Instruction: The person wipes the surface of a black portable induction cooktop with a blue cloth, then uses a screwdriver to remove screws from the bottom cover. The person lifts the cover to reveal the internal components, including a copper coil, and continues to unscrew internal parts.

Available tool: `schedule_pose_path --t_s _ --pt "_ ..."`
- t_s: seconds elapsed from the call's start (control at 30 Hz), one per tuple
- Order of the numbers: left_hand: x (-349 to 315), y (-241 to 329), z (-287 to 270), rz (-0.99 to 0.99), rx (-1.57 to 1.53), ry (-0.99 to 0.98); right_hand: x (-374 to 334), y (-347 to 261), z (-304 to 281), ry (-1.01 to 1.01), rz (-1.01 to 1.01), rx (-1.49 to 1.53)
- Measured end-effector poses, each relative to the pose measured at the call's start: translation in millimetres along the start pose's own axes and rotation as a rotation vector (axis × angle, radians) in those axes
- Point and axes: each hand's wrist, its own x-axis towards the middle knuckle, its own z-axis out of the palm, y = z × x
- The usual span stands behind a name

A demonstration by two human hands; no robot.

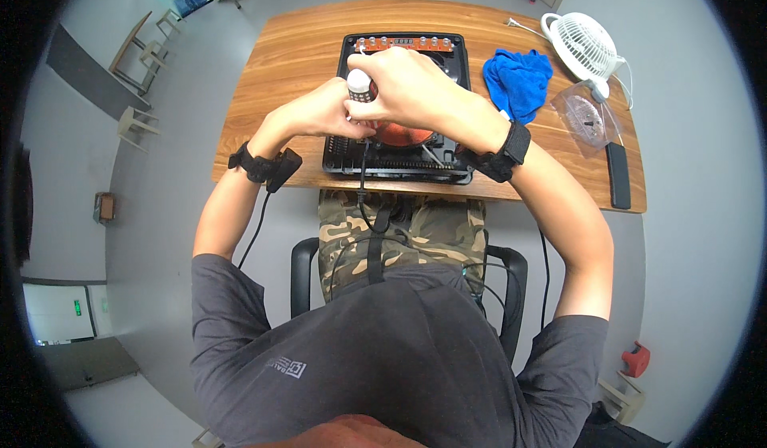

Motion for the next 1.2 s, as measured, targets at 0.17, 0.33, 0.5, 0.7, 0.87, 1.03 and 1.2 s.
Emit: schedule_pose_path --t_s 0.17,0.33,0.5,0.7,0.87,1.03,1.2 --pt "-1.8 6.6 -4.6 -0.144 0.092 -0.084 0.1 3.0 6.8 0.014 -0.019 0.018" --pt "-1.9 5.1 -2.0 -0.14 0.102 -0.07 -1.3 2.3 6.2 0.011 -0.006 0.004" --pt "-2.1 1.5 -1.1 -0.116 0.097 -0.06 -1.0 -0.1 5.4 0.005 0.014 0.007" --pt "-2.2 2.4 0.7 -0.079 0.078 0.032 -0.8 -2.9 -0.5 -0.028 -0.005 -0.046" --pt "1.6 11.3 -0.4 -0.228 0.083 -0.023 6.0 -13.5 -7.9 -0.066 0.082 -0.281" --pt "0.8 0.3 8.3 -0.195 0.101 0.03 6.6 -12.7 2.9 -0.063 0.119 -0.349" --pt "-6.3 11.3 7.5 -0.185 0.147 0.108 -0.4 -6.0 -3.2 -0.128 0.042 -0.161"
